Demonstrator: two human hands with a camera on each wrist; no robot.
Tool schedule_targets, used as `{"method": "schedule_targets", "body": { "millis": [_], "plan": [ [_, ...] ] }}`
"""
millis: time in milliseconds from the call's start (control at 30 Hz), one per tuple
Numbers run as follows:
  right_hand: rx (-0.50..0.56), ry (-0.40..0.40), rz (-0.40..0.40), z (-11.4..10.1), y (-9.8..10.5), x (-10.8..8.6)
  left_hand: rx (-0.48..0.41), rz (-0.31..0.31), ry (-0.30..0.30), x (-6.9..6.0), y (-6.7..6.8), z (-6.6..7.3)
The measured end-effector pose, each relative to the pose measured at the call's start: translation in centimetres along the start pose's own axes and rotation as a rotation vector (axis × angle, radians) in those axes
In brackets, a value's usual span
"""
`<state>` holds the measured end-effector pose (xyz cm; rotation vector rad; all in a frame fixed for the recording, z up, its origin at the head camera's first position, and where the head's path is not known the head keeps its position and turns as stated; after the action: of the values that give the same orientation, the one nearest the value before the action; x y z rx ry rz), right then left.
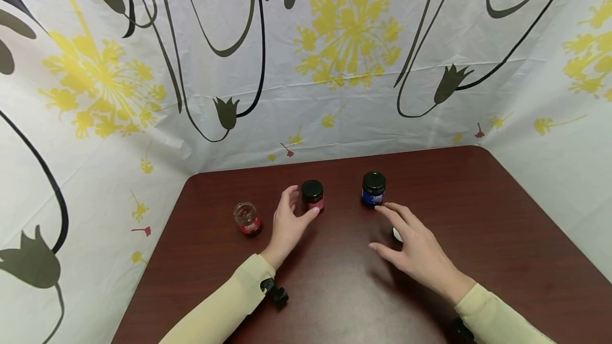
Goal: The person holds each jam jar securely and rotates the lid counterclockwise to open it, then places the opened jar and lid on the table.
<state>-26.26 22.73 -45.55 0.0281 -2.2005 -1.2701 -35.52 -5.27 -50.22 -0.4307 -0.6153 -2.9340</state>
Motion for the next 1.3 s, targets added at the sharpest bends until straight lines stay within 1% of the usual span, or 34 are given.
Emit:
{"method": "schedule_targets", "body": {
  "millis": [233,467,700,900,1100,1300],
  "plan": [
    [-0.006,0.004,-0.006,0.1,-0.1,-0.2,-0.014,-0.007,0.012,0.5,-0.7,0.1],
    [-0.007,0.000,-0.009,0.1,-0.1,-0.4,-0.018,0.000,0.041,0.6,-1.1,0.0],
    [-0.007,0.007,-0.013,0.2,-0.2,-0.5,-0.010,-0.008,0.086,1.1,-1.7,-0.8],
    [-0.002,0.013,-0.018,0.1,-0.3,-0.5,-0.008,-0.022,0.128,1.2,-2.1,-1.5],
    [-0.021,0.035,-0.006,0.0,-0.3,-0.5,-0.010,-0.021,0.132,1.4,-2.3,-1.6],
    [-0.027,0.038,-0.003,-0.1,-0.4,-0.5,-0.007,-0.023,0.138,1.7,-2.6,-1.7]
  ]
}}
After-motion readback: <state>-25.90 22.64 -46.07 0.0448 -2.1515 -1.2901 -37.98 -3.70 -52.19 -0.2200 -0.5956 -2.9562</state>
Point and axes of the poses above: each hand's wrist, its own x-axis towards the middle knuckle, its own y-axis out of the back of the hand, z = x × y, the point moved 7 cm from there along x, towards the middle knuckle, and after that the axes turned 1 degree about y, right-handed, at the moved point
